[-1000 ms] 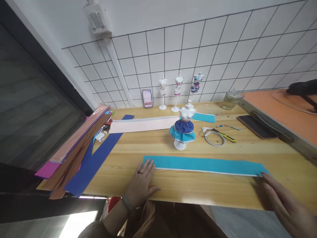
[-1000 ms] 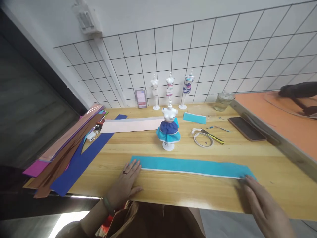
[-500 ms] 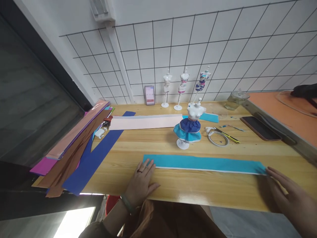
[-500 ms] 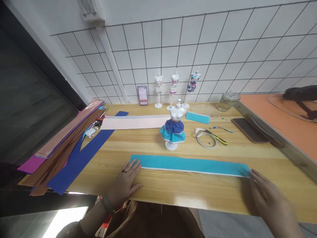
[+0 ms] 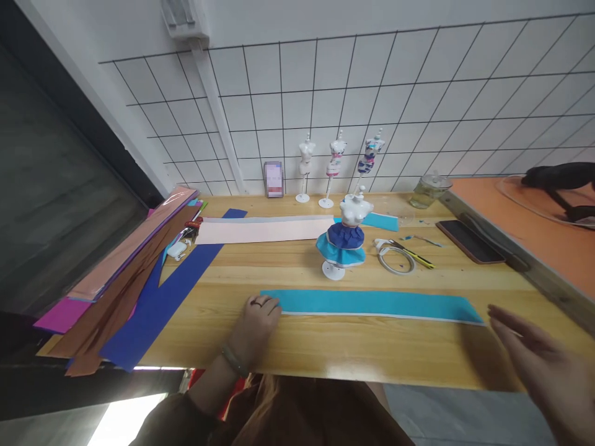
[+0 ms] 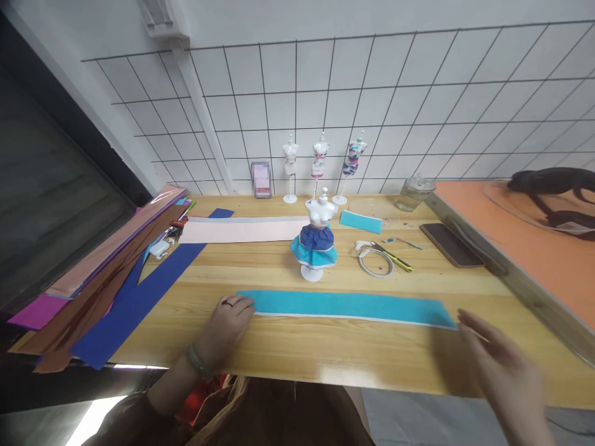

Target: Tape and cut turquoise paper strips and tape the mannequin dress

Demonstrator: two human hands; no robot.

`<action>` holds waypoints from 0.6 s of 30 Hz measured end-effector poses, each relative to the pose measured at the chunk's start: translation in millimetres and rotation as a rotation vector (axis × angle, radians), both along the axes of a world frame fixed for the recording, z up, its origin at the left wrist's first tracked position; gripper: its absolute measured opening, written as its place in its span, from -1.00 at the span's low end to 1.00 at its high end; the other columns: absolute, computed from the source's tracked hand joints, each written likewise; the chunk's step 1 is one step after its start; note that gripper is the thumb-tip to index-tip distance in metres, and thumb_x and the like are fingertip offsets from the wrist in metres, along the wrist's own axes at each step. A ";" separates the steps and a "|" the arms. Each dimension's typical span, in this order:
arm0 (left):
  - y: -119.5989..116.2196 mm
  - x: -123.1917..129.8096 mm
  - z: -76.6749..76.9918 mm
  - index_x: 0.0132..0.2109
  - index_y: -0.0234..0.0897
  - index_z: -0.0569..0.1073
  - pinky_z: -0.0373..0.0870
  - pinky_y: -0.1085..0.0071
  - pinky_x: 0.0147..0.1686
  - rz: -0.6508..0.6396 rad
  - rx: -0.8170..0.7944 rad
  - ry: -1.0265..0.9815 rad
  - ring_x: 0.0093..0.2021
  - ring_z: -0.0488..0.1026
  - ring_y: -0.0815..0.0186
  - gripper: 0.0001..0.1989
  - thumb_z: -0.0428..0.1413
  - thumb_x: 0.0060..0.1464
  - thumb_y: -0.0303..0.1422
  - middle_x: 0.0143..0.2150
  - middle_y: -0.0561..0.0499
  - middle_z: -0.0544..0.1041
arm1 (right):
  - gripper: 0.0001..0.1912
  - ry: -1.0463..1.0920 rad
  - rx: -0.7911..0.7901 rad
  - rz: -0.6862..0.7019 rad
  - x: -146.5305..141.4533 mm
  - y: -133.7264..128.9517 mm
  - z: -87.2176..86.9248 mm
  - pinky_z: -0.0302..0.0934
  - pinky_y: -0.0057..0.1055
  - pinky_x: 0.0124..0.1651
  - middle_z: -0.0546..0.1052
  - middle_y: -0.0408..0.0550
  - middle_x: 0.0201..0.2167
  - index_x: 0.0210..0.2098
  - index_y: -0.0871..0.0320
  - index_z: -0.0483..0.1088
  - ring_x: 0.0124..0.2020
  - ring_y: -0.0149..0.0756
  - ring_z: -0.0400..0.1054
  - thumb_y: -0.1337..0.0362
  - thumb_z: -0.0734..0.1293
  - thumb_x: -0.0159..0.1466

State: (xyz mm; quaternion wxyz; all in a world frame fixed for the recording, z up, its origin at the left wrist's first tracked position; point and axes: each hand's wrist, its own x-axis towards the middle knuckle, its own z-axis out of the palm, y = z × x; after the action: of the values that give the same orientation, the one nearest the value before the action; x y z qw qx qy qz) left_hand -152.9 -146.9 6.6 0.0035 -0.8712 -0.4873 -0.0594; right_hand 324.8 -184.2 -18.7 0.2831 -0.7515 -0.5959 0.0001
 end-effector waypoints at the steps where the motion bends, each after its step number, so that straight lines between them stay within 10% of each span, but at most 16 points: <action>1: 0.6 -0.4 -0.4 -0.19 -0.26 0.38 0.17 0.18 -0.07 -0.003 0.006 -0.007 -0.05 0.27 0.19 -0.81 -0.10 0.12 -0.48 -0.09 -0.07 0.42 | -0.58 0.008 -0.025 0.043 -13.4 0.3 2.0 0.31 -0.37 -0.47 0.51 0.11 -0.15 -0.02 0.12 0.32 -0.19 -0.07 0.42 0.09 0.16 0.19; 8: 3.8 1.8 9.4 -0.20 -0.24 0.38 0.15 0.20 -0.09 -0.014 -0.008 -0.005 -0.09 0.29 0.20 -0.80 -0.12 0.13 -0.47 -0.17 -0.06 0.44 | -0.66 -0.390 -0.001 0.708 -102.1 16.4 3.3 0.18 -0.13 -0.06 0.45 0.07 -0.07 -0.01 0.12 0.32 -0.07 -0.11 0.30 0.30 0.09 0.28; 18: 5.8 1.1 11.1 -0.27 -0.24 0.39 0.12 0.20 -0.11 -0.013 -0.021 -0.057 -0.11 0.26 0.19 -0.81 -0.01 0.10 -0.23 -0.25 -0.04 0.41 | -0.76 -0.660 -0.024 0.852 -136.5 46.3 27.5 0.14 -0.23 -0.24 0.48 0.10 -0.27 -0.27 0.23 0.39 -0.29 -0.18 0.32 0.44 0.11 0.26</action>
State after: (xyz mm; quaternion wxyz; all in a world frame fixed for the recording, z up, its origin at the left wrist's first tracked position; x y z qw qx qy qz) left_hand -151.7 -141.1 17.7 -0.0199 -0.8724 -0.4820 -0.0790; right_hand 188.3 -137.9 8.8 0.0471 -0.4065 -0.9052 -0.1143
